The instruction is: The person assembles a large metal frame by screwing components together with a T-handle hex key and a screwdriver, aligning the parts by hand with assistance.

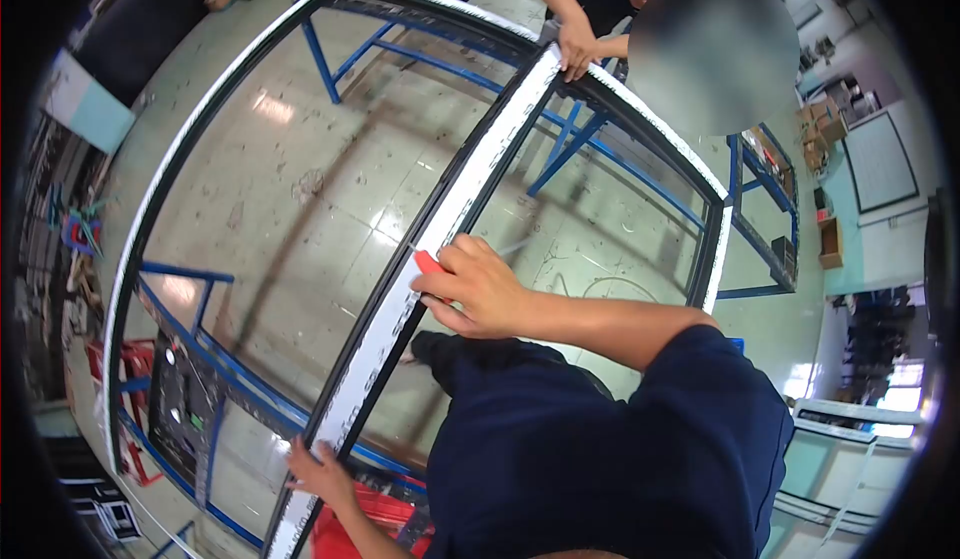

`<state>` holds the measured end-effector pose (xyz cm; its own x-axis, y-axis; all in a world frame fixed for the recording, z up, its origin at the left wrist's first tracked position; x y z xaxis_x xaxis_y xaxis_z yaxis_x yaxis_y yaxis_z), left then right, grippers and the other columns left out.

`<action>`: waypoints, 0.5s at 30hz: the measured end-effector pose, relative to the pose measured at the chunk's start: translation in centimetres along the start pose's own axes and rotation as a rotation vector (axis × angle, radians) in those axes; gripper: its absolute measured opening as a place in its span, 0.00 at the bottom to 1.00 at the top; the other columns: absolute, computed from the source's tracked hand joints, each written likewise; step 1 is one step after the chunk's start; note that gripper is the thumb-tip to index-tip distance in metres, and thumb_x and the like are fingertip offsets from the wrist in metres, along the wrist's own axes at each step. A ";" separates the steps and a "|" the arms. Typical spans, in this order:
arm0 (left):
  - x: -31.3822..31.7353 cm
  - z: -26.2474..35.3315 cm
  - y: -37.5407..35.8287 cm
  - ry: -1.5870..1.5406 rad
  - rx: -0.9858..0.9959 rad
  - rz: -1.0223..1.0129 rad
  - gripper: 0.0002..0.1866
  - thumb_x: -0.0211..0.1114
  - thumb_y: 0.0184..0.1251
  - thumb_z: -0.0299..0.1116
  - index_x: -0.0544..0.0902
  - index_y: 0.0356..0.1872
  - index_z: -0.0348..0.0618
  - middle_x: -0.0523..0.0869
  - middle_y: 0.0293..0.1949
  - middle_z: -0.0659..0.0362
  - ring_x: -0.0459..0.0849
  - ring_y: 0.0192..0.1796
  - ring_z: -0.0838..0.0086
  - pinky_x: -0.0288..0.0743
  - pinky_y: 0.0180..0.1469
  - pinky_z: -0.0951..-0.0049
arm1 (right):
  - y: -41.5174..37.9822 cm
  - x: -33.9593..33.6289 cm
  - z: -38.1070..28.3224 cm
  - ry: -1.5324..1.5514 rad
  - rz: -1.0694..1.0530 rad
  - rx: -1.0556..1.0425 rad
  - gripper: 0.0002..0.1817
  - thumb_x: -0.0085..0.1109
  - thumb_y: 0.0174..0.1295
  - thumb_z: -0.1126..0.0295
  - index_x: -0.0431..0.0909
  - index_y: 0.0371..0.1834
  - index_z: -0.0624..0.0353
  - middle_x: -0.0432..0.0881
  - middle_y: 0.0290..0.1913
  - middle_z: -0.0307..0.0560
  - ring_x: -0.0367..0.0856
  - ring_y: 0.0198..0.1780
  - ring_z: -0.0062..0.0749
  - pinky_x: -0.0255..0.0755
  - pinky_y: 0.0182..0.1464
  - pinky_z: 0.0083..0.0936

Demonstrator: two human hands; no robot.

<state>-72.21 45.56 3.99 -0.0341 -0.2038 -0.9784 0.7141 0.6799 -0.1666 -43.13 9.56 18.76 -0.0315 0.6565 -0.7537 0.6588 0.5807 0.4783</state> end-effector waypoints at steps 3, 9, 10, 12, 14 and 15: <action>-2.2 12.5 0.7 -0.051 0.313 -0.074 0.38 0.68 0.70 0.52 0.69 0.77 0.49 0.71 0.77 0.52 0.59 0.82 0.50 0.29 0.80 0.30 | -2.4 -2.8 5.7 -0.058 0.066 0.142 0.13 0.69 0.56 0.71 0.85 0.44 0.48 0.72 0.35 0.44 0.70 0.40 0.43 0.66 0.43 0.38; -3.9 32.6 2.7 -0.034 0.673 -0.140 0.50 0.76 0.56 0.61 0.68 0.76 0.47 0.70 0.76 0.50 0.60 0.81 0.48 0.31 0.82 0.34 | -5.6 -10.4 23.8 -0.403 0.271 0.462 0.10 0.69 0.60 0.70 0.86 0.45 0.50 0.77 0.38 0.50 0.73 0.43 0.51 0.69 0.47 0.44; -3.5 35.6 3.6 -0.032 0.662 -0.142 0.50 0.76 0.56 0.61 0.68 0.76 0.47 0.70 0.76 0.50 0.60 0.81 0.48 0.31 0.82 0.34 | -5.8 -12.4 27.2 -0.472 0.266 0.518 0.10 0.69 0.61 0.69 0.85 0.46 0.50 0.78 0.39 0.51 0.75 0.45 0.51 0.70 0.49 0.44; -2.4 41.6 5.1 -0.051 0.735 -0.185 0.53 0.78 0.52 0.61 0.68 0.76 0.45 0.69 0.76 0.49 0.61 0.81 0.49 0.35 0.82 0.34 | -6.2 -16.4 33.5 -0.566 0.229 0.682 0.14 0.71 0.61 0.66 0.84 0.49 0.50 0.79 0.41 0.52 0.76 0.47 0.51 0.71 0.51 0.44; -1.4 46.6 6.9 -0.078 0.717 -0.240 0.53 0.79 0.52 0.61 0.68 0.77 0.45 0.69 0.76 0.49 0.62 0.81 0.50 0.37 0.82 0.34 | -6.3 -19.6 39.0 -0.605 0.148 0.847 0.20 0.74 0.59 0.61 0.83 0.53 0.50 0.80 0.41 0.52 0.77 0.48 0.51 0.72 0.52 0.44; -0.9 49.0 7.6 -0.110 0.708 -0.286 0.54 0.79 0.52 0.60 0.67 0.77 0.44 0.69 0.76 0.48 0.63 0.80 0.50 0.40 0.81 0.34 | -6.4 -21.0 41.7 -0.621 0.099 0.901 0.23 0.76 0.58 0.58 0.82 0.56 0.50 0.80 0.41 0.52 0.78 0.47 0.51 0.72 0.53 0.44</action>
<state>-32.48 16.39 9.56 -0.2416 -0.3980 -0.8850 0.9663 -0.0153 -0.2569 -15.33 -28.02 12.69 0.2694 0.1770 -0.9466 0.9528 -0.1920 0.2352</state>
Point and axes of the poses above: each hand's wrist, its own y-axis towards the middle knuckle, its own x-axis out of the palm, z = x × y, the point moved 4 cm from there along y, towards the middle knuckle
